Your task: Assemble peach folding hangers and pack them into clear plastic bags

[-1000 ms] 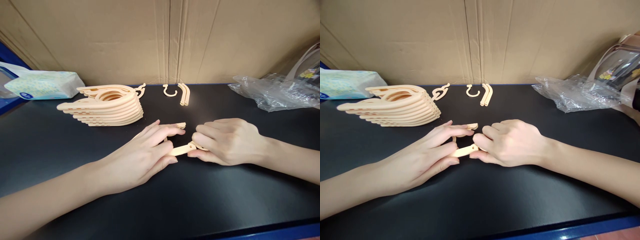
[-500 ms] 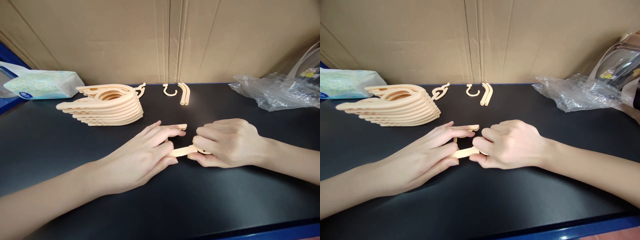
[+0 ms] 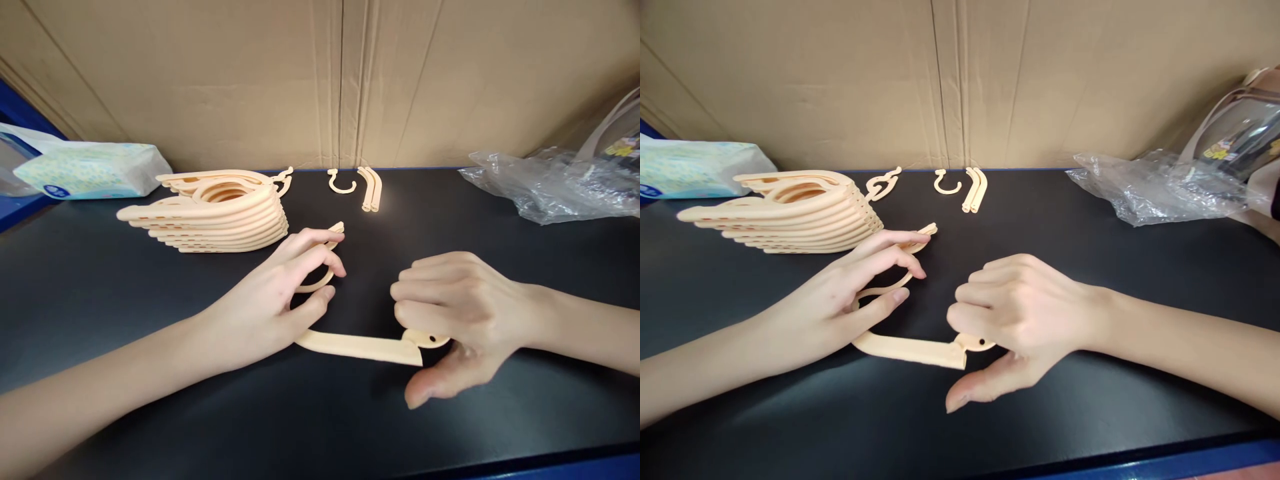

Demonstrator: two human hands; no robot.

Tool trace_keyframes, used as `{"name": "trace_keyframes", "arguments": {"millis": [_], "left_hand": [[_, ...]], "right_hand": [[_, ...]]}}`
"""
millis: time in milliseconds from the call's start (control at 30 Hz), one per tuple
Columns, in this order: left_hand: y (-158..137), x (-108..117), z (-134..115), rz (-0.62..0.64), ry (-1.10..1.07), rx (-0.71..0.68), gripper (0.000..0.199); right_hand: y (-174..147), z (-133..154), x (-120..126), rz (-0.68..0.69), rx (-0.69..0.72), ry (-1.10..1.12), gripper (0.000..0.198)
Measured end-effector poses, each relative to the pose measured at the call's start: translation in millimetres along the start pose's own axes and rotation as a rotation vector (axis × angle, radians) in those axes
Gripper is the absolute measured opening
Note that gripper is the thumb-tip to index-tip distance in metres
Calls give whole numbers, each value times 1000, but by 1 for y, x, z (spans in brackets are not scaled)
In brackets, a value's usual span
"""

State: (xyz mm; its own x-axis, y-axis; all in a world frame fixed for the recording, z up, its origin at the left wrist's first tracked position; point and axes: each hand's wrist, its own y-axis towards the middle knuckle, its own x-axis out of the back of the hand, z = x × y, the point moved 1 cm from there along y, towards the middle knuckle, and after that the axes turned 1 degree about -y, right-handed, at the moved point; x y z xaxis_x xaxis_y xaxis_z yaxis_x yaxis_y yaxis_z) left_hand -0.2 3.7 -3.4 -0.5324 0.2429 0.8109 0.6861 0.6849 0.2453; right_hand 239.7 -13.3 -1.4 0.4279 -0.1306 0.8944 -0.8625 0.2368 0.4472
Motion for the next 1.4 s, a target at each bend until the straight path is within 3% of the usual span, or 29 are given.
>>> {"name": "trace_keyframes", "arguments": {"millis": [167,267,433,533,633,1000,1167,1267,1400], "left_hand": [[3,-2,4,-65,-120,52,17],[4,-2,4,-92,-124,36,18],[3,0,2,-100,-110,50,14],[3,1,1,-98,-69,45,14],[3,1,1,-96,-48,37,15],[1,2,3,-53,67,66,15],[0,2,3,-61,55,72,16],[1,2,3,-70,54,70,15],[2,1,3,-75,58,71,14]], "right_hand": [[4,3,-2,28,19,24,14],[4,1,0,25,15,44,6],[3,-3,0,-18,-34,-82,12],[2,-9,-2,-73,-167,-228,15],[1,-15,-5,-45,-269,-229,15],[2,-12,-2,36,-97,-30,28],[3,-8,-1,61,-70,76,33],[4,-2,-1,25,-58,125,22],[6,7,-1,15,-75,171,28]]}}
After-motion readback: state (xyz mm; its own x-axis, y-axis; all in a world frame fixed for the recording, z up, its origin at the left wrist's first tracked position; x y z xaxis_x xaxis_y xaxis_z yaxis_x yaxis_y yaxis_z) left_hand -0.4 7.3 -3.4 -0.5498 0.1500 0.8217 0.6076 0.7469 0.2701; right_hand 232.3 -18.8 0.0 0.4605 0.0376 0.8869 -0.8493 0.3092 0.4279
